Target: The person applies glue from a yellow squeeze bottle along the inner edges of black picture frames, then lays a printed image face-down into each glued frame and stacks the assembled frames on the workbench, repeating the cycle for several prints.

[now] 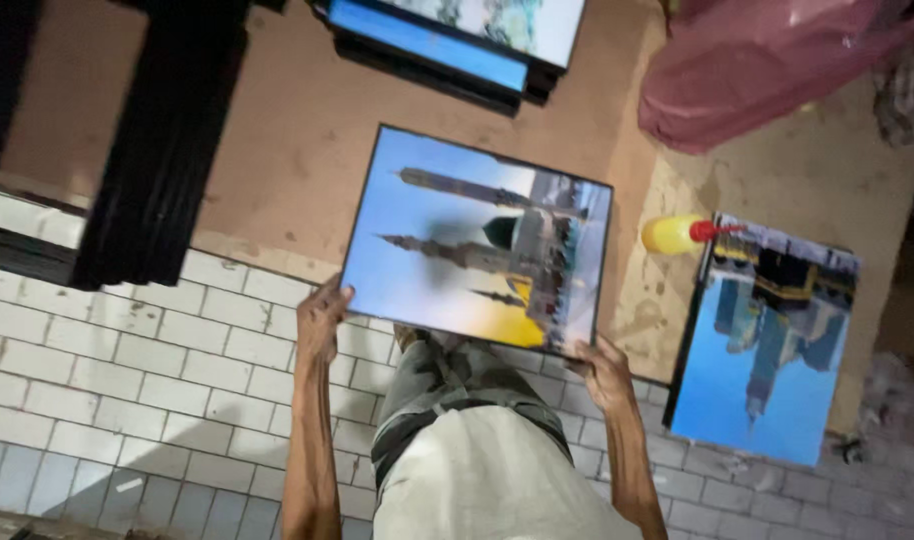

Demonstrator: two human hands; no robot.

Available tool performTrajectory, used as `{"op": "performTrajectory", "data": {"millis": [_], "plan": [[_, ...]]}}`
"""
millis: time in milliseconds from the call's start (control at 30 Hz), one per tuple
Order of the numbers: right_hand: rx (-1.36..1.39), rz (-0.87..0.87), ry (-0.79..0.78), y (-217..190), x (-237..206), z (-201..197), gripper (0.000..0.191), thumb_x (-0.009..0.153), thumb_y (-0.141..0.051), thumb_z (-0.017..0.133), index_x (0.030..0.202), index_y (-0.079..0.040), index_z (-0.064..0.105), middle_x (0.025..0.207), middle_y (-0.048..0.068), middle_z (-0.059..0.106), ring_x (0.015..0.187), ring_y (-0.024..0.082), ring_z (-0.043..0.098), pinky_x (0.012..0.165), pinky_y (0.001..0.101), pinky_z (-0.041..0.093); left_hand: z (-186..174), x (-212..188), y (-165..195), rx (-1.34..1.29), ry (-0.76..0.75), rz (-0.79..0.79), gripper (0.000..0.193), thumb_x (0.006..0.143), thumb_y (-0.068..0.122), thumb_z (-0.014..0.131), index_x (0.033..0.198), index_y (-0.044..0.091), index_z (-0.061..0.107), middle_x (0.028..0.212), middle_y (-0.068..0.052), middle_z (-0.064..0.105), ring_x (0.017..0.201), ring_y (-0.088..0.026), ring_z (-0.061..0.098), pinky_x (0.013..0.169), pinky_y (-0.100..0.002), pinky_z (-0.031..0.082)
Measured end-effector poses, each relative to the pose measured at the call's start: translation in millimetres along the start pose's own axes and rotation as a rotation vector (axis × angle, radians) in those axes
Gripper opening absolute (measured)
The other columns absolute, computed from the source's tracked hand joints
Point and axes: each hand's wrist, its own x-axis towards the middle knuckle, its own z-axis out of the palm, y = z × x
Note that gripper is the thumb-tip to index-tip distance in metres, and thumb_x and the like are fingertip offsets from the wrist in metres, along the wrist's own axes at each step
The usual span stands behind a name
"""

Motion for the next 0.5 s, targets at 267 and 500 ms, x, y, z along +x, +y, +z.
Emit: {"op": "performTrajectory", "data": {"millis": [267,500], "plan": [[-0.219,-0.165,0.036,-63.5,14.3,-1.5,0.054,0.087,0.002,0.064,0.141,0.003,0.059,0.101,0.009,0.069,0.080,0.012,0.063,0.069,0.0239,0.053,-21.6,8.2,34.9,-0.388,-0.344,0.114,0.072,0.089,0.018,0.071,0.148,-0.009,0.042,0.139,-0.010,0.063,0.128,-0.016,0.060,0.107,-0.029,0.047],[-0.135,-0.488,-0.037,-254.5,127.8,109.5,0.048,0.090,-0.002,0.061,0.138,0.001,0.060,0.096,0.005,0.062,0.084,0.014,0.063,0.069,0.0241,0.053,22.0,164.9,135.9,-0.524,-0.539,0.208,0.041,0.106,0.013,0.068,0.144,0.002,0.056,0.121,-0.004,0.069,0.094,-0.013,0.055,0.080,-0.031,0.045]]}}
